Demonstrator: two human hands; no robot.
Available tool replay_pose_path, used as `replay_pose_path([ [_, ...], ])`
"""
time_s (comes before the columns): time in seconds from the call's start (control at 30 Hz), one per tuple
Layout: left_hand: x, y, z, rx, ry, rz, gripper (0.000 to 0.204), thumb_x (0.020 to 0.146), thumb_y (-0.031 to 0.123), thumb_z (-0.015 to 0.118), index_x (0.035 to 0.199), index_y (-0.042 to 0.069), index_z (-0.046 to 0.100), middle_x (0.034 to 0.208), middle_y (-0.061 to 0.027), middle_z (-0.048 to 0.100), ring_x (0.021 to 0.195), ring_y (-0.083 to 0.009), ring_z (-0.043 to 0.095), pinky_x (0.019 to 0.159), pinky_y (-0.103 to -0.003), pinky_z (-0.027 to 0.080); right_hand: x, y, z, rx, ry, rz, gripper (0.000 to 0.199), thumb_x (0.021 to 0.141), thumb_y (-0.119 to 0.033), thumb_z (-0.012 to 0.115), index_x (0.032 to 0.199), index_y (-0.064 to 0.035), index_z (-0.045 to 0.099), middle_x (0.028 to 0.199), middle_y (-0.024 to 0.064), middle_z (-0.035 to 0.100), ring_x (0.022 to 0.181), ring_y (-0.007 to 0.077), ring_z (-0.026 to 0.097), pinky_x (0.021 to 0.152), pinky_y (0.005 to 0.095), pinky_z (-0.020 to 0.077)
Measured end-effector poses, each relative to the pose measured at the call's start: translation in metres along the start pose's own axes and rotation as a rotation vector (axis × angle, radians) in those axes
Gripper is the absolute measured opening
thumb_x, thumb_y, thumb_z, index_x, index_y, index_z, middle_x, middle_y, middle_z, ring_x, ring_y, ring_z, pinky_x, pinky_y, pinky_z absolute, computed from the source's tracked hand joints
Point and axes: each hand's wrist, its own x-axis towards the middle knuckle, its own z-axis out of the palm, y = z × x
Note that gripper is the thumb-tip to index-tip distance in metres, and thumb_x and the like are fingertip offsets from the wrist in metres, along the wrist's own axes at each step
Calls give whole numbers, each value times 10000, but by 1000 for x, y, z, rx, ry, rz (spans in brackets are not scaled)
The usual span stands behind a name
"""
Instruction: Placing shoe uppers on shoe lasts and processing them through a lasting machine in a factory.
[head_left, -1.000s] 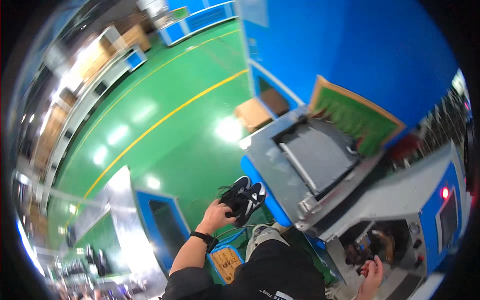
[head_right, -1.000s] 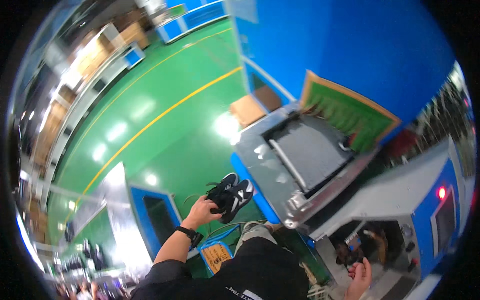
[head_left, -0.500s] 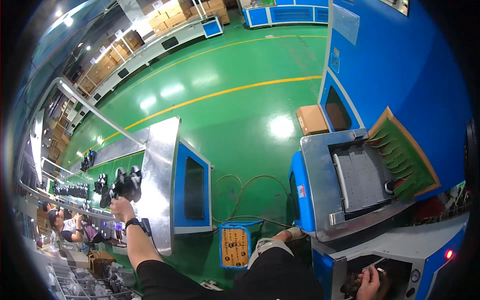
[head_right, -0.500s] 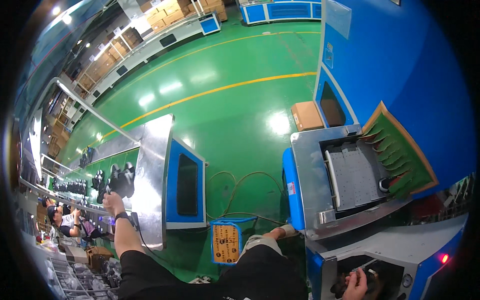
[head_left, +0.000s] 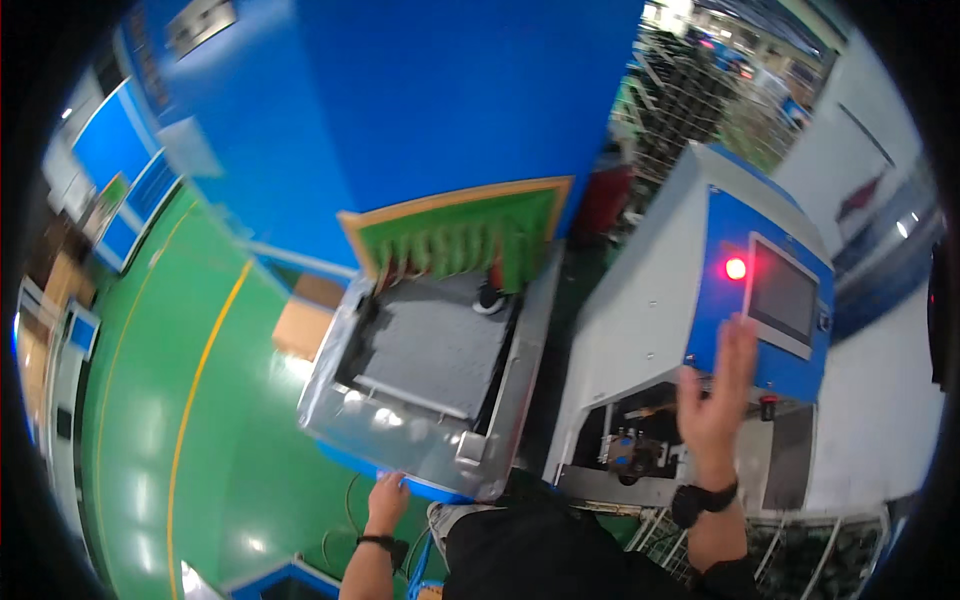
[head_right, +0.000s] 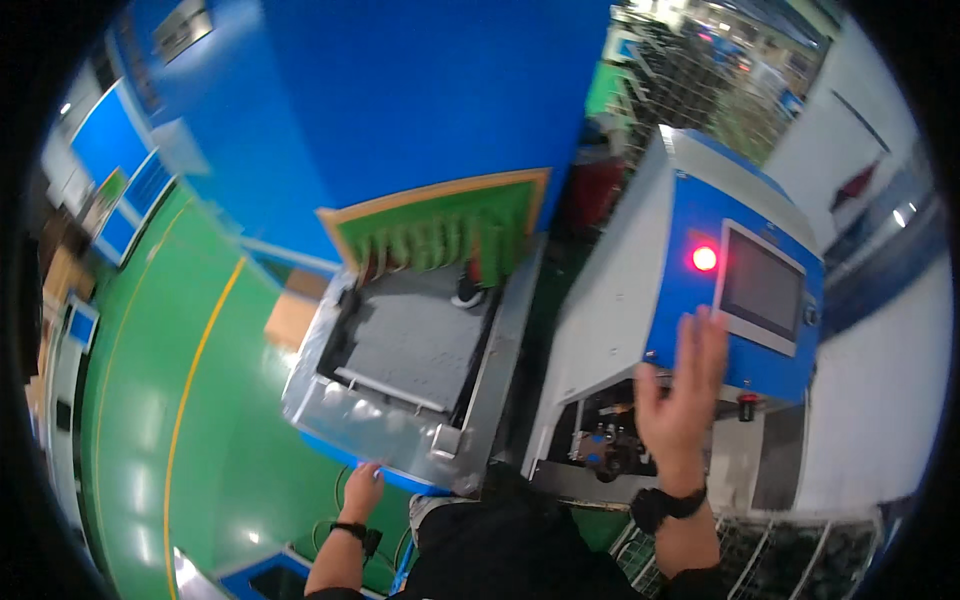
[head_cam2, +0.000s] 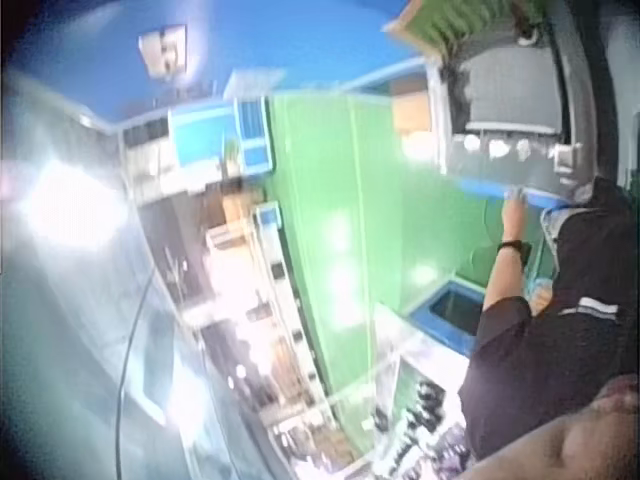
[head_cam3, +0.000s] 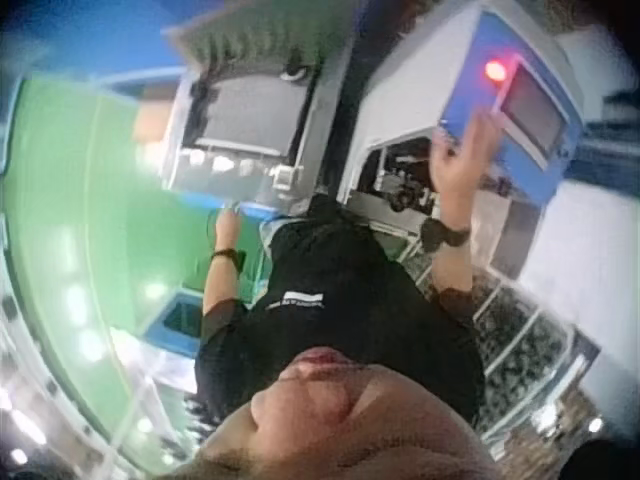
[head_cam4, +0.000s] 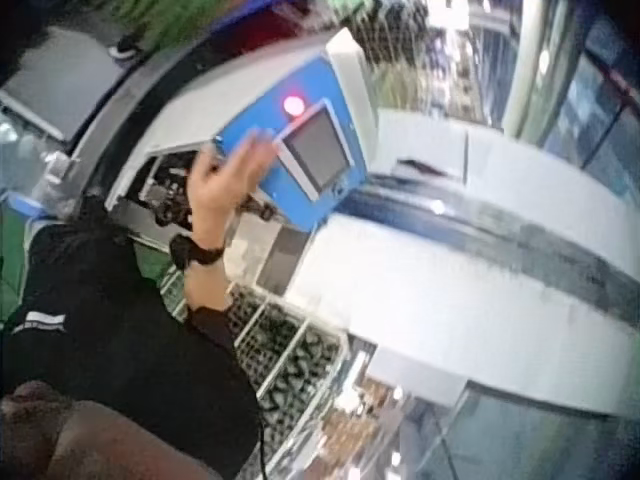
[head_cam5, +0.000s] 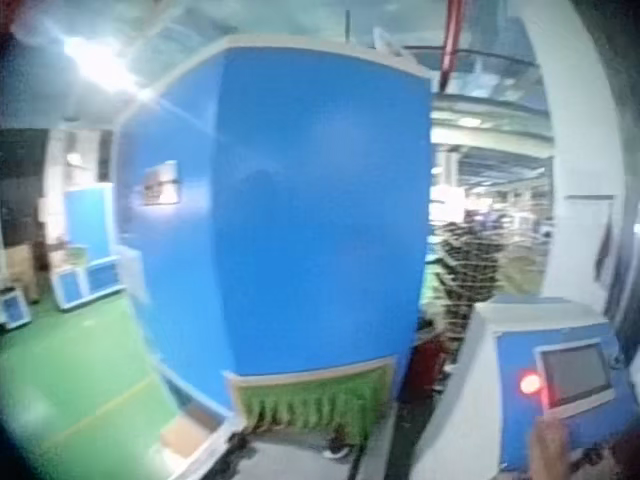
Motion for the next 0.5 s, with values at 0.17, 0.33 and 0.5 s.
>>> replay_pose_path([
  [0.17,226,138,26,39,-117,364,328,884,180,586,1193,91,648,1179,-183,673,1055,-402,648,929,-499,529,-6,9,18,-175,-45,57,751,911,-458,652,1412,75,479,1538,267,401,1443,418,363,1176,556,236],
  [0.33,406,212,68,-108,20,390,485,851,156,613,1309,15,536,1232,-230,634,1141,-431,603,981,-501,501,-15,7,39,-343,14,114,804,858,-553,665,1419,-15,462,1493,240,443,1407,401,403,1149,565,274],
  [0.5,485,229,112,-288,-18,84,736,769,254,740,1366,-40,424,1368,-289,512,1296,-416,497,1054,-469,450,-25,4,41,-358,21,145,728,803,-509,657,1312,-27,460,1370,259,477,1305,455,427,1084,618,311],
])
